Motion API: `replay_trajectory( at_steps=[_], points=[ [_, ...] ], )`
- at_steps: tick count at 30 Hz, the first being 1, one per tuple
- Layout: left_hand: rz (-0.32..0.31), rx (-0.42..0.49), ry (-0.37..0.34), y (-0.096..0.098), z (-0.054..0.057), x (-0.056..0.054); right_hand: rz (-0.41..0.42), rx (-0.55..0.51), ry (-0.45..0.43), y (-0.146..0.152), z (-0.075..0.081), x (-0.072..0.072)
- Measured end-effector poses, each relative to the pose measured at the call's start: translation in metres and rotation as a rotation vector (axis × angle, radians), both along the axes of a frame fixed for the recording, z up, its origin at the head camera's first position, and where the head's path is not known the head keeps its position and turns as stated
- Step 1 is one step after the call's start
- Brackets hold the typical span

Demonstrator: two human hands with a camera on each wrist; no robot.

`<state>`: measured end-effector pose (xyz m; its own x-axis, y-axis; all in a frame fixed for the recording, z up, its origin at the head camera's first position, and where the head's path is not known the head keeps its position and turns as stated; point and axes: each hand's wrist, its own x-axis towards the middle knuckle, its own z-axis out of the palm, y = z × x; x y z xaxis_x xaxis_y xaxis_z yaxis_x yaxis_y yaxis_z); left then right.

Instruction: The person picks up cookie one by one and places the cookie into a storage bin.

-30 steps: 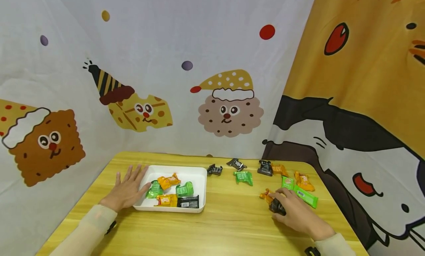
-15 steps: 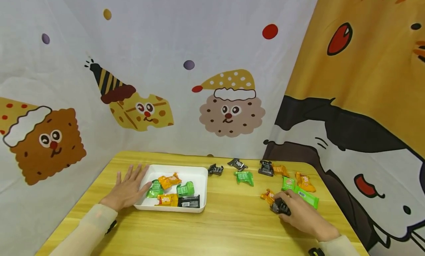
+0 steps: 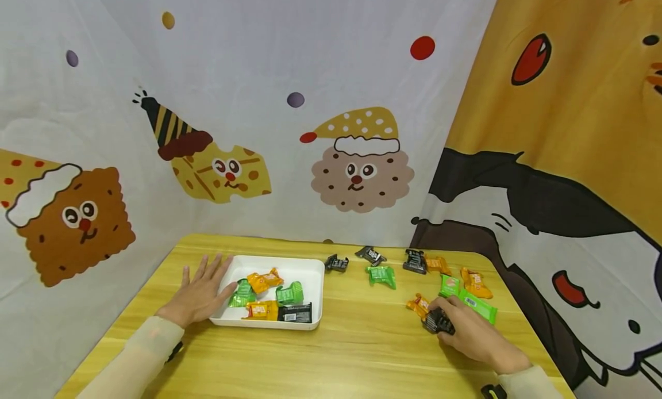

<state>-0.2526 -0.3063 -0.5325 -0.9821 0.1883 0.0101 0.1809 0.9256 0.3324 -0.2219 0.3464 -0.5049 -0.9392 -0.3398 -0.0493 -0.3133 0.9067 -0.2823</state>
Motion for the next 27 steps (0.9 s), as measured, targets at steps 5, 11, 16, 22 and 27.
replay_trajectory(
  at_steps=[5, 11, 16, 22, 27],
  points=[
    [0.003, -0.005, -0.015, 0.0006, -0.0001, 0.0001, 0.000, -0.008, -0.008, 0.0015, -0.0007, -0.0010],
    [0.003, -0.004, -0.011, 0.0010, 0.0011, 0.0006, -0.004, -0.022, -0.016, 0.0023, -0.0006, -0.0038],
    [0.002, 0.003, -0.006, 0.0008, 0.0030, 0.0007, 0.008, -0.030, 0.001, 0.0007, 0.0025, -0.0042],
    [0.003, 0.010, -0.006, 0.0010, 0.0036, 0.0011, -0.003, -0.047, -0.009, -0.0028, 0.0065, -0.0051],
    [0.003, -0.003, -0.006, 0.0001, 0.0011, -0.0001, -0.024, -0.044, -0.031, -0.0054, 0.0077, -0.0068]
  ],
)
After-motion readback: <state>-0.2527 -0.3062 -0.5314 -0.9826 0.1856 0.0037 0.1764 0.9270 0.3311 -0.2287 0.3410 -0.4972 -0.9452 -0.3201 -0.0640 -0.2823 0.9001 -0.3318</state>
